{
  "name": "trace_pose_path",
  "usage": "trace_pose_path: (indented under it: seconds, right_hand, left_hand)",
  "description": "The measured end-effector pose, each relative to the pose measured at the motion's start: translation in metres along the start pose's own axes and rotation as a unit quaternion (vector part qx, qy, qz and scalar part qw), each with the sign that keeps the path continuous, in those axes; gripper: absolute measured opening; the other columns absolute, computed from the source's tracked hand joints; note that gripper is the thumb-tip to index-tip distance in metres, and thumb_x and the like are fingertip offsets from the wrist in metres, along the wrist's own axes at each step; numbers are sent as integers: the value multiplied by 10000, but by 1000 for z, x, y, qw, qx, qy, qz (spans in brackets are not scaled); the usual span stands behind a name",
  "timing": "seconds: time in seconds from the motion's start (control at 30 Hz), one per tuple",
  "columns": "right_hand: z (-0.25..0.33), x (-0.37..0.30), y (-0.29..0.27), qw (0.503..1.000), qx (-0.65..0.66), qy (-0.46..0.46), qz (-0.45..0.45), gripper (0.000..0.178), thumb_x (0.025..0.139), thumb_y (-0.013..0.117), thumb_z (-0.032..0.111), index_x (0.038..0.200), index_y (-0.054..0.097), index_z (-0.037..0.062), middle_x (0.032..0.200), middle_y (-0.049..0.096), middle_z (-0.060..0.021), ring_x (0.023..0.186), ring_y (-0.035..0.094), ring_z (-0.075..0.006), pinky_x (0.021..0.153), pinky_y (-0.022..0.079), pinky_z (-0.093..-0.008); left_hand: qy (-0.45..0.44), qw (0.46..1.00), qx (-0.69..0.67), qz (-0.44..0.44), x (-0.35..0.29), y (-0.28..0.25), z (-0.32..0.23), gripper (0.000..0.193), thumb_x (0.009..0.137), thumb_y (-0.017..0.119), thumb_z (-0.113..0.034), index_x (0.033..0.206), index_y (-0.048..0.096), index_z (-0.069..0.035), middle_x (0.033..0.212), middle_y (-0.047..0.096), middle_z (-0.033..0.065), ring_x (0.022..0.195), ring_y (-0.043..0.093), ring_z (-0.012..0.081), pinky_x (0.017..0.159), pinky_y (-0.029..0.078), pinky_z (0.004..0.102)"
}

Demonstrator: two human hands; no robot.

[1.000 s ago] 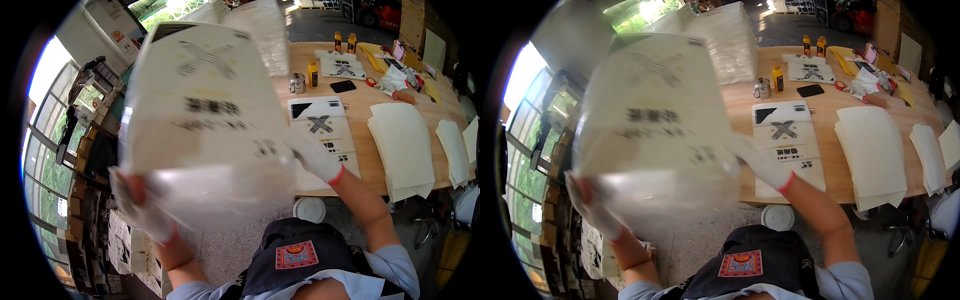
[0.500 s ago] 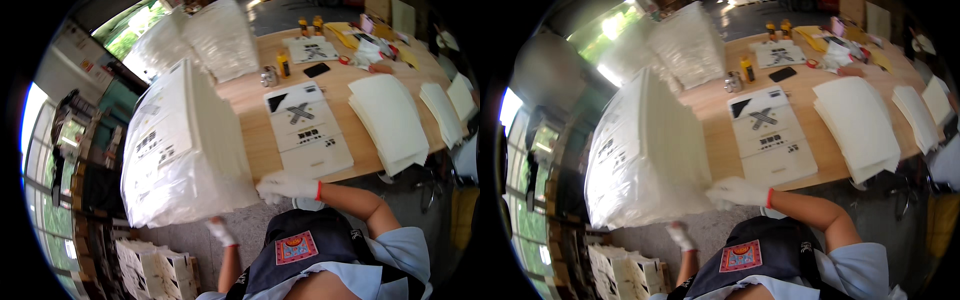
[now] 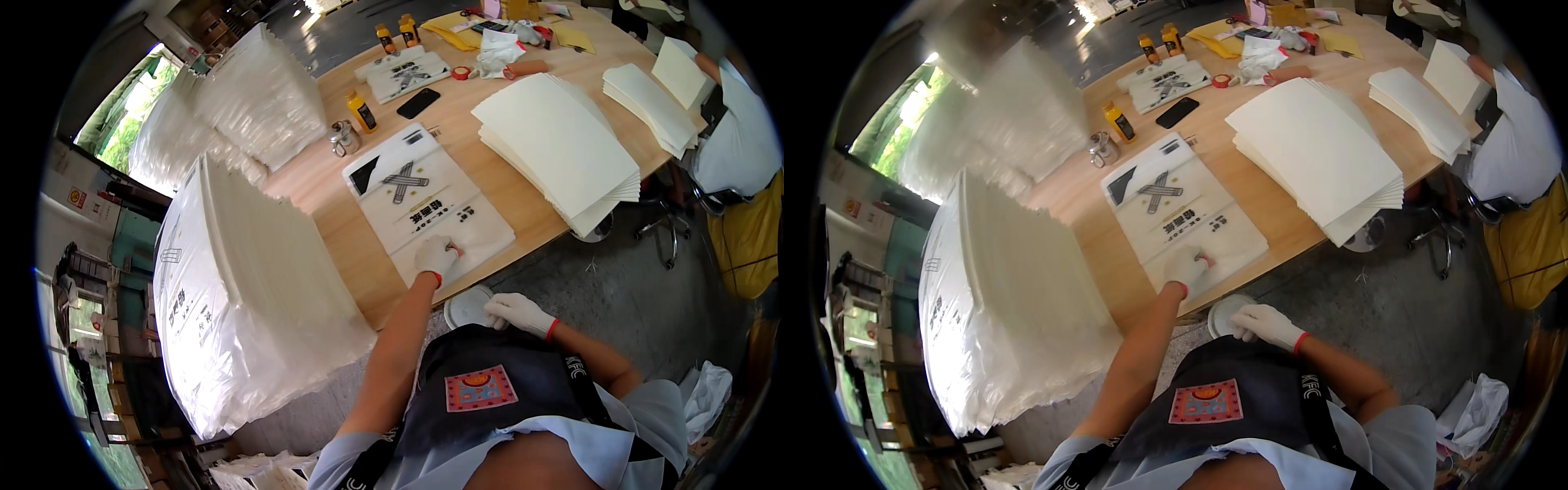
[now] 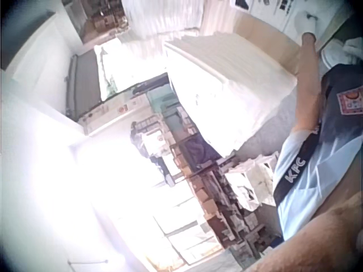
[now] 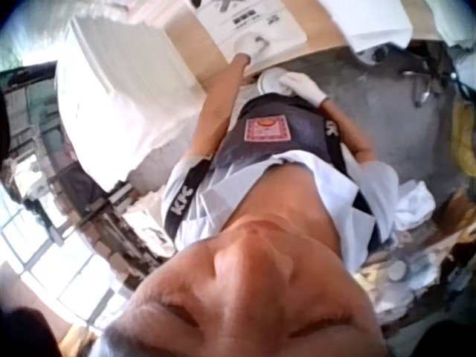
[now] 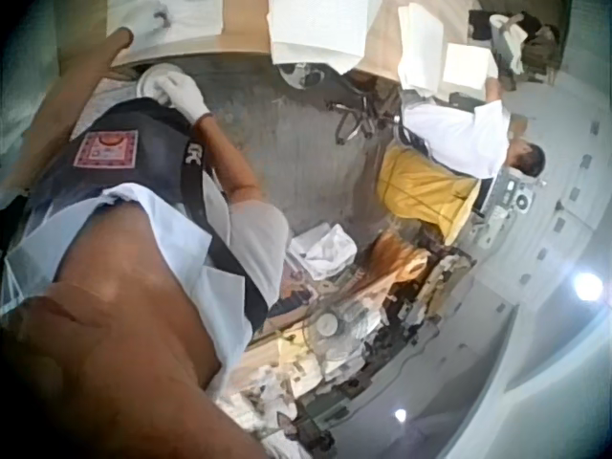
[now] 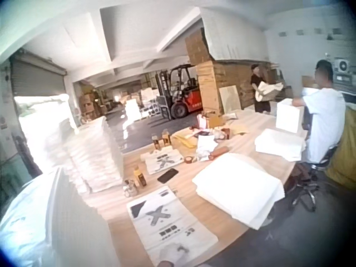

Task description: The person repeatedly picks up sheets of white paper from a stack on a table and places them into a clear plastic bag. The process is repeated continuously throughout the video.

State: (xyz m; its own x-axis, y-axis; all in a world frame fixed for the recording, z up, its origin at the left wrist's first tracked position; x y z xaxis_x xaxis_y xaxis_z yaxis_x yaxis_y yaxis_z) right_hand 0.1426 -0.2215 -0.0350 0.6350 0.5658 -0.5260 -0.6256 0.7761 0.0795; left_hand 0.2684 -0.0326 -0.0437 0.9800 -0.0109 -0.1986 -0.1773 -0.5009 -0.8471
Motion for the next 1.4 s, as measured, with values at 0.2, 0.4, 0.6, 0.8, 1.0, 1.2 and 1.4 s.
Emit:
trace_pose_path:
  seconds: [0.2, 0.4, 0.6, 0.8, 1.0, 1.2, 1.4]
  right_hand:
    - [11, 14, -16, 998, 16, -38, -40, 299, 934, 478, 291, 885, 607, 26, 782, 637, -68, 660, 618, -145, 604, 499, -264]
    - [38, 28, -12, 998, 11, -48, -26, 329, 940, 466, 306, 928, 605, 7, 823, 642, -79, 666, 618, -148, 621, 503, -270]
    - [43, 41, -10, 998, 33, -62, -3, 357, 935, 480, 331, 980, 607, 0, 838, 641, -84, 690, 615, -150, 633, 499, -265]
    - [93, 69, -7, 987, 90, -91, -94, 415, 915, 500, 436, 1087, 616, 77, 877, 650, -40, 740, 609, -192, 691, 499, -313]
    - [81, 131, -53, 955, -173, -115, -212, 451, 894, 501, 500, 980, 664, 88, 825, 650, -70, 739, 613, -213, 683, 489, -372]
    - [66, 57, -82, 973, -190, 52, -117, 415, 918, 479, 434, 842, 631, 56, 713, 614, -88, 675, 606, -211, 645, 499, -380]
    - [129, 57, -50, 915, -240, -249, -209, 323, 907, 489, 359, 913, 628, 67, 805, 627, -84, 757, 610, -218, 726, 496, -373]
  left_hand:
    - [8, 981, -144, 130, 9, 11, 15, 182, 726, 682, -210, 829, 650, -62, 772, 663, 92, 730, 611, 169, 672, 470, 311]
    - [15, 982, -147, 120, 8, -4, 12, 163, 732, 711, -195, 785, 639, -59, 774, 659, 85, 724, 610, 149, 629, 458, 287]
    - [33, 963, -221, 152, 4, -15, 7, 122, 814, 643, -156, 790, 649, -36, 832, 677, 66, 755, 610, 123, 694, 481, 284]
    - [1, 940, -329, 84, 3, -38, 2, 190, 854, 585, -180, 890, 685, -22, 851, 669, 68, 801, 614, 150, 734, 468, 258]
    - [97, 932, -329, -119, 22, -96, 6, 217, 873, 467, -47, 1077, 540, -63, 912, 652, 49, 797, 613, 129, 694, 492, 275]
    - [126, 808, -571, -67, -7, -143, -47, 298, 817, 478, 62, 1078, 505, -77, 839, 601, 14, 760, 596, 101, 615, 465, 219]
    - [292, 903, -295, -115, -58, -104, -163, 313, 783, 543, 55, 1058, 594, -88, 804, 611, 57, 686, 612, 138, 577, 475, 289]
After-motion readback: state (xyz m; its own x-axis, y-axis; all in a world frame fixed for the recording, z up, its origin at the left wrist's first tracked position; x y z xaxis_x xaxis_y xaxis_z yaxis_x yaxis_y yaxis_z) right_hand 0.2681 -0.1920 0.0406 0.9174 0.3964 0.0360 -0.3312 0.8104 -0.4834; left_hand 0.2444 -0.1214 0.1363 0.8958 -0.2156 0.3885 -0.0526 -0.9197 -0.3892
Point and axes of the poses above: each hand's wrist, its own x-axis towards the middle knuckle, its own y-axis out of the palm, z = x × y, the point moved 7 cm from there along x, towards the middle knuckle
